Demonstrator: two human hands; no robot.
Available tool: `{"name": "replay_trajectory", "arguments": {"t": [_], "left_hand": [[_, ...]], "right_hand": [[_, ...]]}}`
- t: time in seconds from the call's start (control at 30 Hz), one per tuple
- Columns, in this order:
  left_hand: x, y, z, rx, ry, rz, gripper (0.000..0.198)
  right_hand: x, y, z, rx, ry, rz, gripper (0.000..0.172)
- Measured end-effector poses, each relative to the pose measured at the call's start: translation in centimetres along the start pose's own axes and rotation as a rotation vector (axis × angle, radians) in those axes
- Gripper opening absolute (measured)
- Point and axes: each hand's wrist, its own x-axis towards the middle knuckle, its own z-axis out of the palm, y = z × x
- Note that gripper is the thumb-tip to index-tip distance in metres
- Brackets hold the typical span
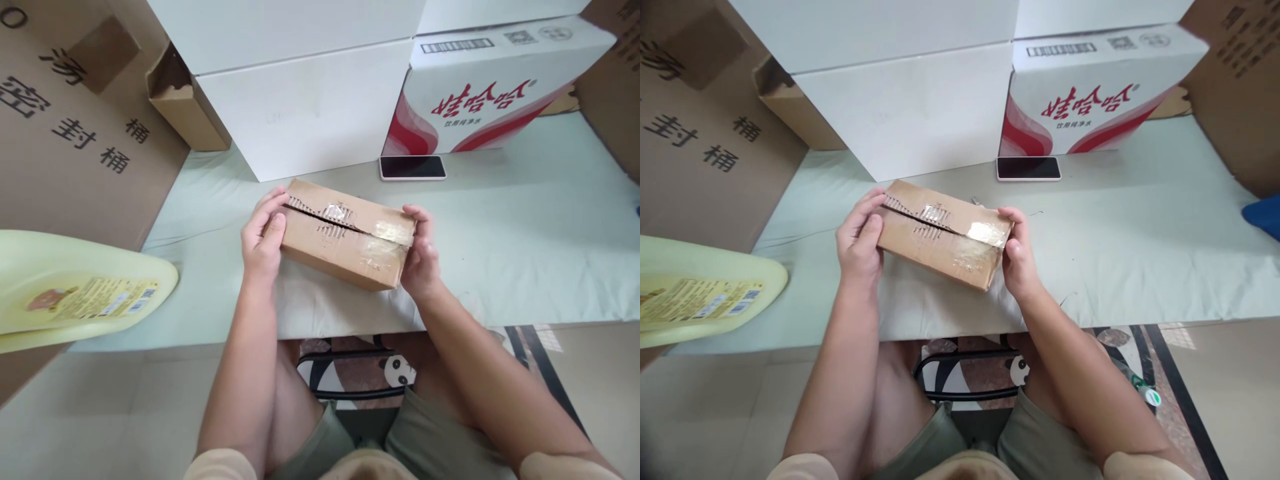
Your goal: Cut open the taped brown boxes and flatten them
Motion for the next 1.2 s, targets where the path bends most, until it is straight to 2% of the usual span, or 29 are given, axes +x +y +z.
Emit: {"name": "replay_trajectory", "arguments": {"t": [0.23,0.37,0.5,0.67,0.9,1.07,1.2], "left_hand": [[0.0,-0.1,0.1,0.001,0.007,-0.006,0.032],[-0.2,-0.2,0.4,0.001,0.048,-0.03,0.044],[-0.3,-0.1,0.5,-0.011,0.05,-0.051,0.051],[-0.2,0.0,0.6,-0.014,0.055,-0.048,0.043],[0.0,0.0,0.8,0.029,0.086,-0.111,0.026],[0.2,0.5,1.4,0.057,0.16,-0.149,0.021],[0.2,0.6,1.7,0.042,0.198,-0.168,0.021]], "right_hand": [[-0.1,0.1,-0.3,-0.062,0.004,0.049,0.056],[0.0,-0.1,-0.1,-0.03,0.005,0.07,0.06],[0.1,-0.3,-0.1,-0.04,0.011,0.058,0.056],[0.2,-0.3,-0.3,0.012,0.05,0.054,0.047],[0.3,-0.5,0.2,0.075,0.069,0.073,0.05],[0.3,-0.6,0.1,-0.008,0.016,0.049,0.056],[0.1,-0.7,-0.1,-0.042,-0.027,0.069,0.054]]}}
